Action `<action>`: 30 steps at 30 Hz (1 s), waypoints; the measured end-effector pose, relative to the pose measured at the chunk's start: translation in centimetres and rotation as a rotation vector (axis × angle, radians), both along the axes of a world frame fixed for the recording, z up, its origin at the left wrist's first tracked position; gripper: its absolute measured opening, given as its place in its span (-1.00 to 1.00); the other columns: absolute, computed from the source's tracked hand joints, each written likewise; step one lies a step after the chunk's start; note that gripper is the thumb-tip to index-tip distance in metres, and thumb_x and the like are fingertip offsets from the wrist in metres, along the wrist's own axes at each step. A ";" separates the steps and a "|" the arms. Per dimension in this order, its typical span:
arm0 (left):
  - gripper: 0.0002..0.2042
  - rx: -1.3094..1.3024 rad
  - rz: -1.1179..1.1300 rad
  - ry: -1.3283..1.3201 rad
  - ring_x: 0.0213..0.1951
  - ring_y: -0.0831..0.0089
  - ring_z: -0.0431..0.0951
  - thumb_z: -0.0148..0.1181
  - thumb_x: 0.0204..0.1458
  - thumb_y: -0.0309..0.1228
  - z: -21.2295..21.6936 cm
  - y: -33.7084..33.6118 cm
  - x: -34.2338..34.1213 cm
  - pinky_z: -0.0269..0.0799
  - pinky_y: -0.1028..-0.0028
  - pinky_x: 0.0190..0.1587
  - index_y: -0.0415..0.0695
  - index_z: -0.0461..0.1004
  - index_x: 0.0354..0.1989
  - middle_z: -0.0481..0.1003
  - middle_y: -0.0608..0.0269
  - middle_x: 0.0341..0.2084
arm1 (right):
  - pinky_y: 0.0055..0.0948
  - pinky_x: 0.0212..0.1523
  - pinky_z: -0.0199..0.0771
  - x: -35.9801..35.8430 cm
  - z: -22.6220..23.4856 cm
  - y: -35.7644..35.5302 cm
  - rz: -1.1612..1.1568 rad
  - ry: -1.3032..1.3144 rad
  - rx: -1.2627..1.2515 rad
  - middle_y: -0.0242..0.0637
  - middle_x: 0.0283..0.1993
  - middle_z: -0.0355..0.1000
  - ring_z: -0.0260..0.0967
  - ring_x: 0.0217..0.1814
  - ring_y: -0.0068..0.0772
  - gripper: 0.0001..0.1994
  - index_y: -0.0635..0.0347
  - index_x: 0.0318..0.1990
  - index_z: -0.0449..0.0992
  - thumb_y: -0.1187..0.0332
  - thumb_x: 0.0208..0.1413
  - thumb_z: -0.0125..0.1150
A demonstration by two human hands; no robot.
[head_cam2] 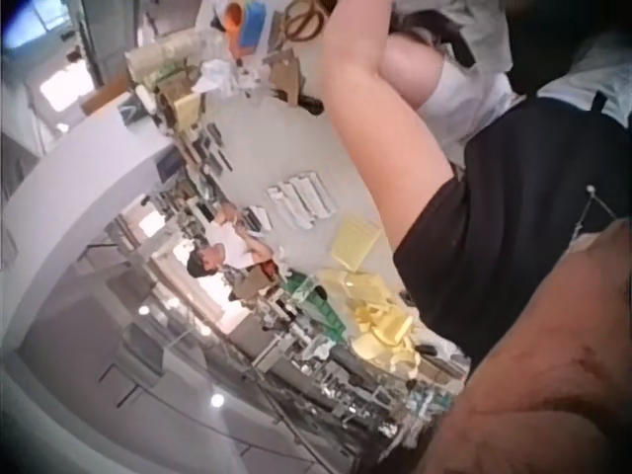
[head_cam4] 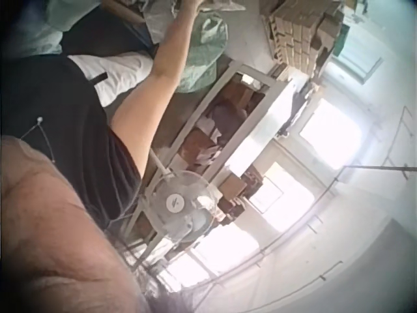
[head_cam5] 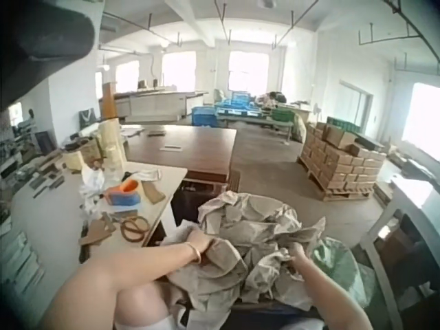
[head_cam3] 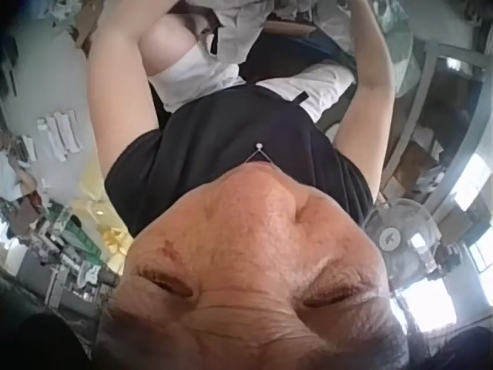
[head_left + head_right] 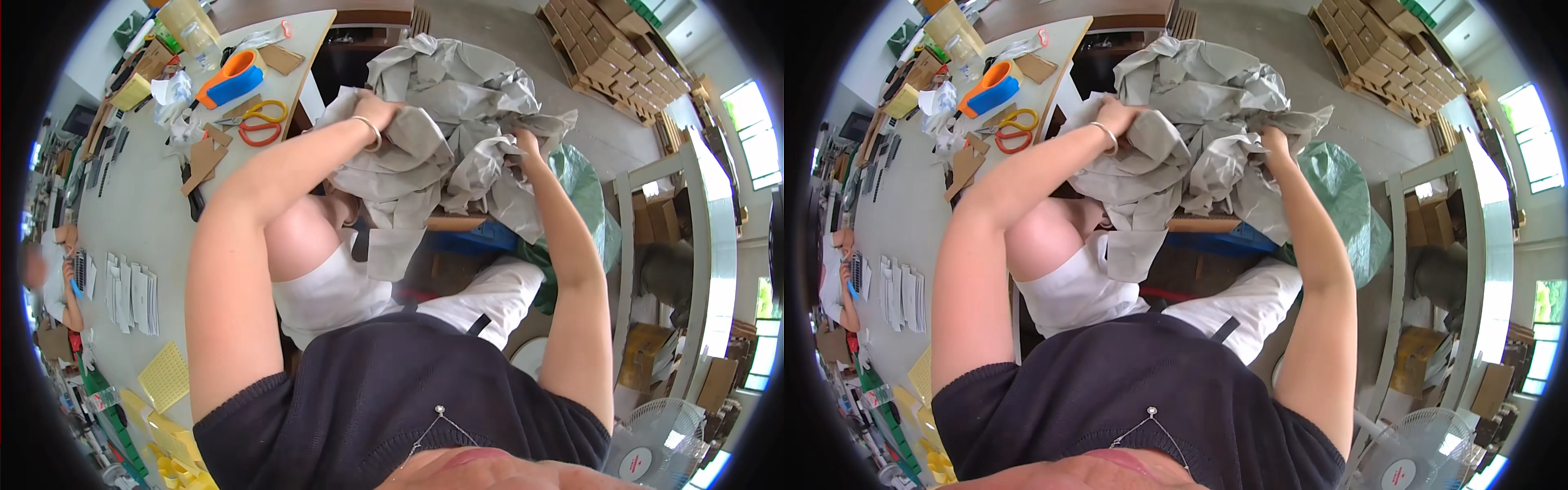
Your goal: Packing an industrial part into a cardboard box with protective paper and sealing it with a tape dispenser.
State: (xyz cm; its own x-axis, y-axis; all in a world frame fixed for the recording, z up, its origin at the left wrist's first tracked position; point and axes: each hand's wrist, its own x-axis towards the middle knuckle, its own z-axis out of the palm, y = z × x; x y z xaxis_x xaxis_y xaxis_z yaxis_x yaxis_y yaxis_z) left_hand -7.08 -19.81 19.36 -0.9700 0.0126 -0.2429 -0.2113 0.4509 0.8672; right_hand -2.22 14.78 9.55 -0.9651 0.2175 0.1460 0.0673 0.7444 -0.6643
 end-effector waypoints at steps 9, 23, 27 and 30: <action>-0.23 -0.413 -0.210 1.205 0.22 0.10 0.01 0.31 -0.29 -0.21 2.3 0.8 -1.4 -0.01 0.04 0.13 0.07 0.08 0.19 0.06 0.06 0.17 | -0.15 0.18 0.12 5.1 17.1 -5.9 -0.057 0.384 0.493 -0.01 0.24 0.10 0.01 0.29 0.02 -0.25 0.11 0.20 0.14 -0.08 -0.11 0.20; -0.45 -1.270 -0.790 0.187 0.30 0.09 -0.17 -0.18 0.12 -0.17 -13.7 2.3 -0.4 -0.22 -0.35 0.06 0.30 -0.12 0.31 -0.18 0.27 0.32 | 0.36 0.09 -0.08 -0.3 -1.4 -12.8 0.408 -0.627 0.800 -0.22 0.43 -0.46 -0.26 0.38 0.14 -0.16 -0.33 0.32 -0.17 -0.21 -0.12 0.06; -0.47 -1.167 -0.824 0.142 0.27 0.08 -0.07 -0.20 0.13 -0.14 -15.7 2.7 -2.0 -0.26 -0.33 0.09 0.28 -0.11 0.31 -0.10 0.25 0.29 | 0.32 0.13 -0.11 -2.4 -4.8 -12.4 0.441 -0.726 0.852 -0.17 0.40 -0.27 -0.23 0.38 0.10 -0.20 -0.32 0.32 -0.16 -0.13 -0.09 0.06; -0.47 -1.147 -0.728 0.177 0.26 0.11 -0.04 -0.16 0.11 -0.15 -18.2 3.1 -2.1 -0.29 -0.31 0.11 0.33 -0.07 0.29 0.01 0.25 0.25 | 0.18 0.10 0.08 -3.1 -10.8 -9.9 0.513 -0.480 0.864 -0.07 0.31 -0.04 0.09 0.21 0.10 -0.33 -0.31 0.30 -0.08 0.08 -0.02 -0.04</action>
